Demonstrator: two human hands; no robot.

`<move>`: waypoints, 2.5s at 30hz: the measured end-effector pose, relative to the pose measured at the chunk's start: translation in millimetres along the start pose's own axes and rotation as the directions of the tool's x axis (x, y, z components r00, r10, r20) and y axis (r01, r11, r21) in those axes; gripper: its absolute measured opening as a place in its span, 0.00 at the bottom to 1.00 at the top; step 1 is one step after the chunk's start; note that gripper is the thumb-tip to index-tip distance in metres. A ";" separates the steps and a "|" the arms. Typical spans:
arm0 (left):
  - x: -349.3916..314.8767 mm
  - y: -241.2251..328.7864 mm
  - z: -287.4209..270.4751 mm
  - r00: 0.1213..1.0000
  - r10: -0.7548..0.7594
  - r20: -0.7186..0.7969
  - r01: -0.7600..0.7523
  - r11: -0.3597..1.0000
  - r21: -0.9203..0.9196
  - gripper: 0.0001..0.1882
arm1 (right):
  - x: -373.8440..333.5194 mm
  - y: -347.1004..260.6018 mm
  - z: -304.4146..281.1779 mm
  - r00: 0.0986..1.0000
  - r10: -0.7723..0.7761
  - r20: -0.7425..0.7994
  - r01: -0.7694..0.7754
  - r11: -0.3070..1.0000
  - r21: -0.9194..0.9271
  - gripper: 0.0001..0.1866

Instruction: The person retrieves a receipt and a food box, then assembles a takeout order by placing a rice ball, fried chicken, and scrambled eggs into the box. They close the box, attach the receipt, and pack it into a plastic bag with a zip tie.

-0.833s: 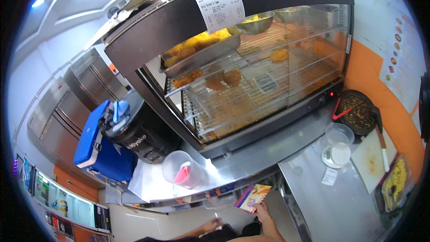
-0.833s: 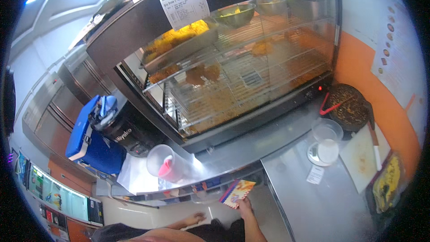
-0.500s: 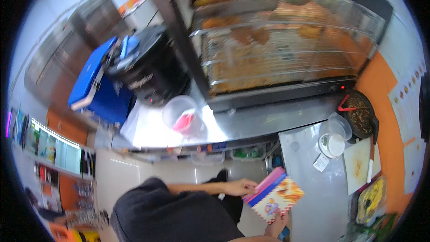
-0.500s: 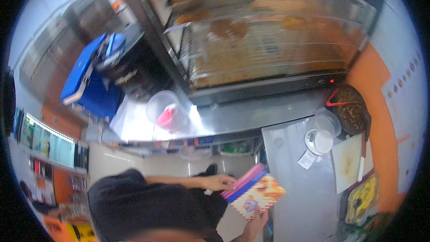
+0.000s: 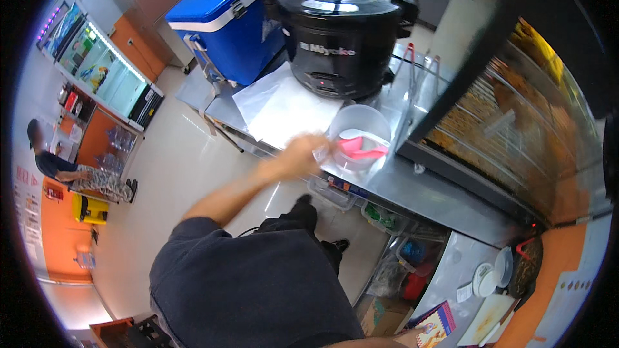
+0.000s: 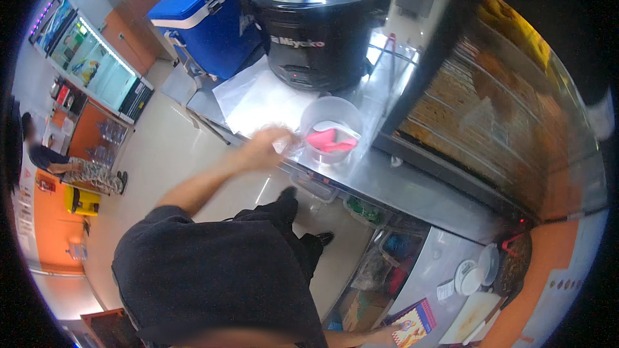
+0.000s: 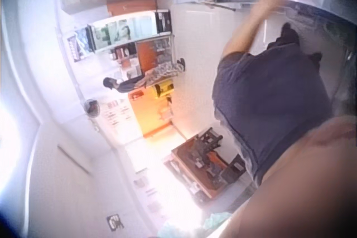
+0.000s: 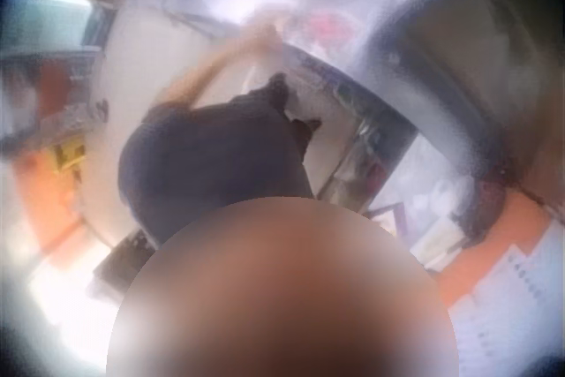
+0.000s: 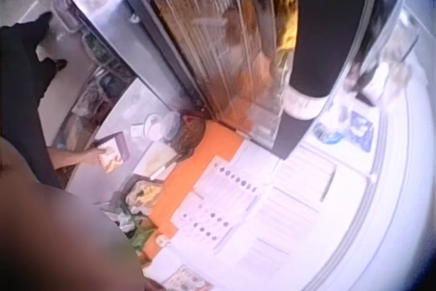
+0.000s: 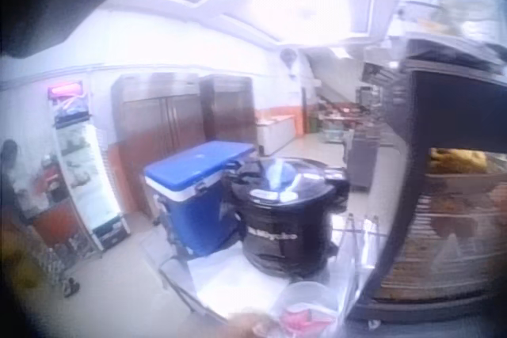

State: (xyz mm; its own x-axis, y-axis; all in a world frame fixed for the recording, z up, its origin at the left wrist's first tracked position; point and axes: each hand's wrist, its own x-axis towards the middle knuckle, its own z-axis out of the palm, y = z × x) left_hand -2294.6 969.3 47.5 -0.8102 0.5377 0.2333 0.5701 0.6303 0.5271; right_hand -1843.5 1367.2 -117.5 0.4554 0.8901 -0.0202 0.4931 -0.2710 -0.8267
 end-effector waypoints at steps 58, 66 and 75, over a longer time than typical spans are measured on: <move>61.4 -371.2 -598.1 0.904 0.366 -0.221 -0.039 0.585 0.810 0.34 | -1011.8 -575.9 262.6 -0.949 0.240 0.204 0.313 0.788 0.530 0.28; 232.7 -343.0 -497.6 0.901 0.434 0.018 -0.155 0.282 0.947 0.34 | -710.4 -398.8 166.8 -0.700 -0.676 0.231 -0.461 0.674 0.577 0.22; 215.3 -275.0 -358.6 0.996 0.061 -0.069 0.031 0.478 0.878 0.31 | -416.5 -10.9 8.6 0.250 0.173 0.953 -0.715 0.697 0.060 0.23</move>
State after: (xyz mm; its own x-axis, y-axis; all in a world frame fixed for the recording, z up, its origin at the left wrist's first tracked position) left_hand -2674.7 710.9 245.8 -0.7814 0.5354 0.3205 0.3667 0.8096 -0.4583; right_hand -2044.9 1002.6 -104.9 -0.5070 0.5243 -0.6841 -0.0269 -0.8030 -0.5954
